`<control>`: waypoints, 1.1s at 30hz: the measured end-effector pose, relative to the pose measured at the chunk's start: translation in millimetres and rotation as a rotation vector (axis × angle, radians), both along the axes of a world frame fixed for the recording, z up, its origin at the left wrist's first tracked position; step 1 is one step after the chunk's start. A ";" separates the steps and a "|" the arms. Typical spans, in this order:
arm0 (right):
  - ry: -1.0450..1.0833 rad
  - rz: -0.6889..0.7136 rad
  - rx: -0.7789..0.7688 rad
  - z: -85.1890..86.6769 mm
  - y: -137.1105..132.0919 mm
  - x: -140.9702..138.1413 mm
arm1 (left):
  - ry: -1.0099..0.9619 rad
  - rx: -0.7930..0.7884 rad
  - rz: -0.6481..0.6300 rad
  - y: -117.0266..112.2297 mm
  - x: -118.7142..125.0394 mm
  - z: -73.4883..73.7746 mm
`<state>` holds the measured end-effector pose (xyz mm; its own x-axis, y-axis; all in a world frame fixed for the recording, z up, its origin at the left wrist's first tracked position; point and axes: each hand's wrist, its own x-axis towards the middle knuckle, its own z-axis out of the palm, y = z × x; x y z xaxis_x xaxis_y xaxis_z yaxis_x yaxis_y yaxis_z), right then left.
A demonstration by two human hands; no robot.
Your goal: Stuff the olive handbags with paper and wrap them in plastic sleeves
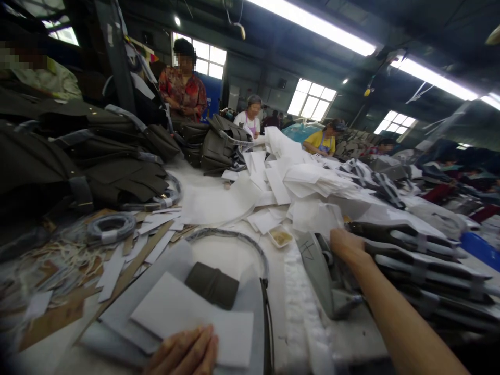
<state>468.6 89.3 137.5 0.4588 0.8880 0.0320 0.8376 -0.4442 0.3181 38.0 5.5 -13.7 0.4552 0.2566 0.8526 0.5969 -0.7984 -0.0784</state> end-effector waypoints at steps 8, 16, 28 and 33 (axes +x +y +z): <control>0.553 0.759 0.422 -19.2 -117.0 -181.7 | 0.182 -0.224 -0.057 -15.2 -9.3 12.5; 0.562 0.898 0.418 -92.6 -172.6 -261.3 | 0.187 -0.222 -0.075 -14.4 -7.7 10.2; 0.544 0.909 0.370 -95.4 -152.7 -241.2 | 0.453 -0.387 -0.080 -0.7 -8.5 39.2; 0.565 0.956 0.386 -99.8 -149.2 -235.1 | 0.470 -0.427 -0.110 4.5 -4.2 42.3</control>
